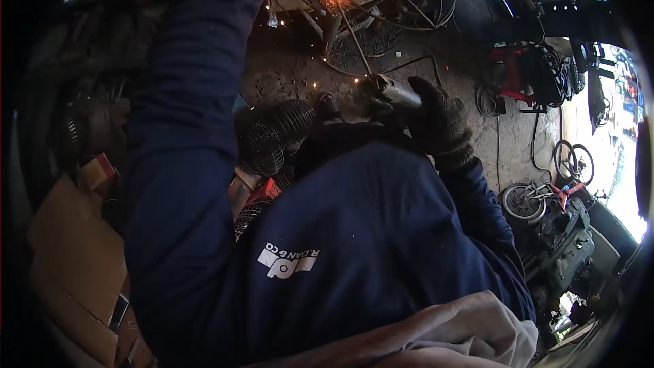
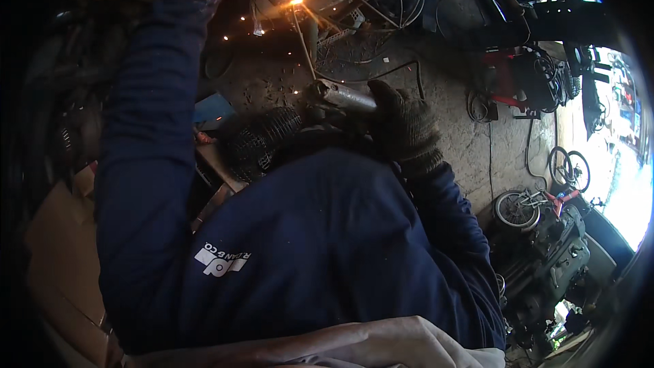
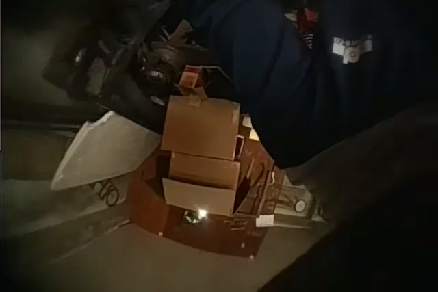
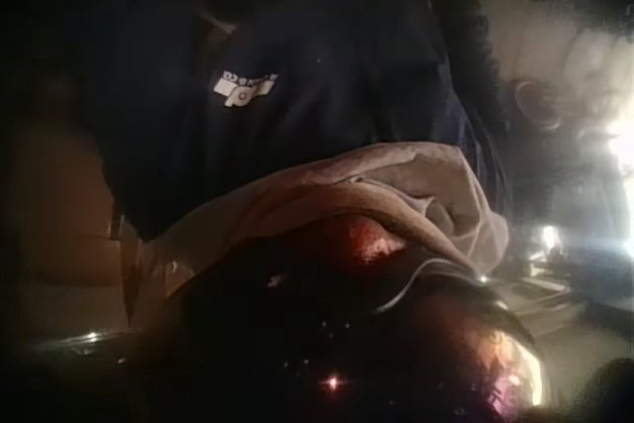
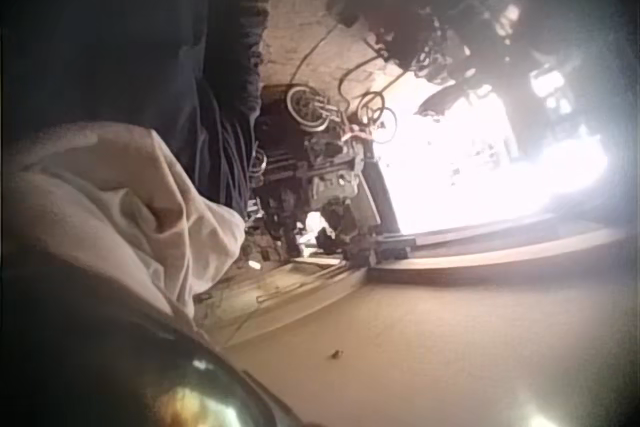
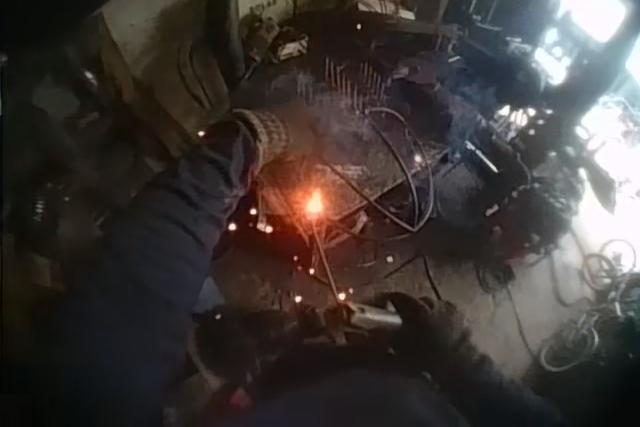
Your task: The person welds a metal wire structure on a workbench, then handles a large metal pipe and marks it using a piece of chalk.
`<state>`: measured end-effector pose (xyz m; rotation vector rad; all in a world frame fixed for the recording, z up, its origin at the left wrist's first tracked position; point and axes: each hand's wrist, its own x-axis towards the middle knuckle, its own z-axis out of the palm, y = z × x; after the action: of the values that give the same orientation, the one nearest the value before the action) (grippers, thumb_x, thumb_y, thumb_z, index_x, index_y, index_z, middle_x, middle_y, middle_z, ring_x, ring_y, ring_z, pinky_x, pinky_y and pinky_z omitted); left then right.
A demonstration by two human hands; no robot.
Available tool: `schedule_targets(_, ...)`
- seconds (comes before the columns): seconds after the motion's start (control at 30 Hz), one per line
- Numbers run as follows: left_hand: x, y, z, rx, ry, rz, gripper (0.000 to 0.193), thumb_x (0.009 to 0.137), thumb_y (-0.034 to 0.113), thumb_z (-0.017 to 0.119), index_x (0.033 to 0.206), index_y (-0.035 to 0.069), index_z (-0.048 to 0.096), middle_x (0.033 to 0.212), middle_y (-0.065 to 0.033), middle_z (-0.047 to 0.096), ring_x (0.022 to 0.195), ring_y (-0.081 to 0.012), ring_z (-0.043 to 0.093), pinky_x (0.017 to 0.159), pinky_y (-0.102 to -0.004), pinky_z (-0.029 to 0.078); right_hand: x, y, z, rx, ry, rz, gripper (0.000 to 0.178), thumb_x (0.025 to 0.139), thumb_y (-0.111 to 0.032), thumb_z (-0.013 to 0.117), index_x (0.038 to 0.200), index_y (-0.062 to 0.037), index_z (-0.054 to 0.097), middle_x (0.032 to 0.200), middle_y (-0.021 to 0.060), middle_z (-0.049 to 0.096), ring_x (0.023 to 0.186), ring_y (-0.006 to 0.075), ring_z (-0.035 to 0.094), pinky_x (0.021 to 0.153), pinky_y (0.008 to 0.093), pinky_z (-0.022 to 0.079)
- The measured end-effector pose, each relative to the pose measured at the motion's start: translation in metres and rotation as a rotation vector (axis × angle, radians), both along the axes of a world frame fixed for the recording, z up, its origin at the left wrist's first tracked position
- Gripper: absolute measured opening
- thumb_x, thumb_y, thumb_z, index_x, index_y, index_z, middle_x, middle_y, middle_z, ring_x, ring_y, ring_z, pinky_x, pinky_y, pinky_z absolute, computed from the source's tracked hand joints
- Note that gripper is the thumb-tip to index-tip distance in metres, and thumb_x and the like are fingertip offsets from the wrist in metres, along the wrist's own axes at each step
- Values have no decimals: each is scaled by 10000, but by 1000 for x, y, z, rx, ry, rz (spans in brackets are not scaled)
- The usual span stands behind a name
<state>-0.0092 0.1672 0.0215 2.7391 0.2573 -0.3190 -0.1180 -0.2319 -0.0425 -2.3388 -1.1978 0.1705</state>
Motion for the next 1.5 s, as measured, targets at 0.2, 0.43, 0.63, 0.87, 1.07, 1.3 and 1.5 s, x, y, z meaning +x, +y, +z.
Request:
schedule_targets(0.2, 4, 3, -1, 2, 9, -18, 426, 869, 428, 706, 1093, 71, 770, 1059, -169, 749, 999, -342, 699, 876, -454, 519, 0, 2, 4, -21, 86, -36, 538, 789, -173, 790, 1289, -42, 643, 1024, 177, 732, 914, 369, 727, 764, 451, 579)
schedule_targets(0.43, 13, 8, -11, 36, -1, -90, 434, 866, 439, 705, 1086, 72, 772, 1054, -172, 750, 995, -344, 699, 877, -451, 520, 3, -4, -3, -56, 107, -48, 558, 837, -205, 796, 1329, -31, 601, 1088, 202, 724, 988, 374, 723, 838, 440, 583)
schedule_targets(0.63, 20, 24, -43, 150, -173, -103, 489, 837, 518, 719, 1043, 79, 782, 1019, -175, 756, 964, -345, 707, 871, -443, 520, -1, 2, -4, -10, 118, -89, 564, 783, -220, 805, 1296, -48, 641, 1049, 165, 730, 938, 363, 730, 794, 452, 586)
schedule_targets(0.87, 5, 10, -15, 39, -52, -41, 498, 835, 528, 719, 1041, 80, 782, 1023, -176, 756, 967, -348, 707, 875, -445, 520, 6, 11, -2, -38, -216, 85, 414, 802, -196, 755, 1201, -112, 683, 948, 105, 680, 840, 343, 703, 711, 446, 569)
schedule_targets(1.07, 3, 8, -12, 23, -46, -29, 505, 833, 537, 718, 1039, 81, 782, 1025, -176, 756, 969, -350, 706, 878, -446, 520, 5, 13, -8, 85, -157, 128, 462, 809, -203, 747, 1204, 3, 624, 943, 155, 691, 833, 372, 707, 713, 441, 571)
schedule_targets(1.3, -1, 8, -12, 16, -38, -19, 513, 831, 548, 718, 1037, 81, 782, 1029, -177, 755, 971, -353, 706, 881, -448, 520, 10, 17, 3, -178, 48, 113, 423, 851, -235, 760, 1221, -52, 665, 996, 142, 698, 852, 294, 730, 696, 407, 576)
schedule_targets(1.5, -2, 7, -11, 16, -37, -17, 521, 830, 556, 717, 1035, 82, 782, 1031, -178, 755, 973, -355, 706, 884, -449, 520, 8, 14, -3, -185, 118, 10, 487, 791, -333, 815, 1213, -118, 701, 1007, 134, 685, 853, 334, 720, 727, 435, 576)
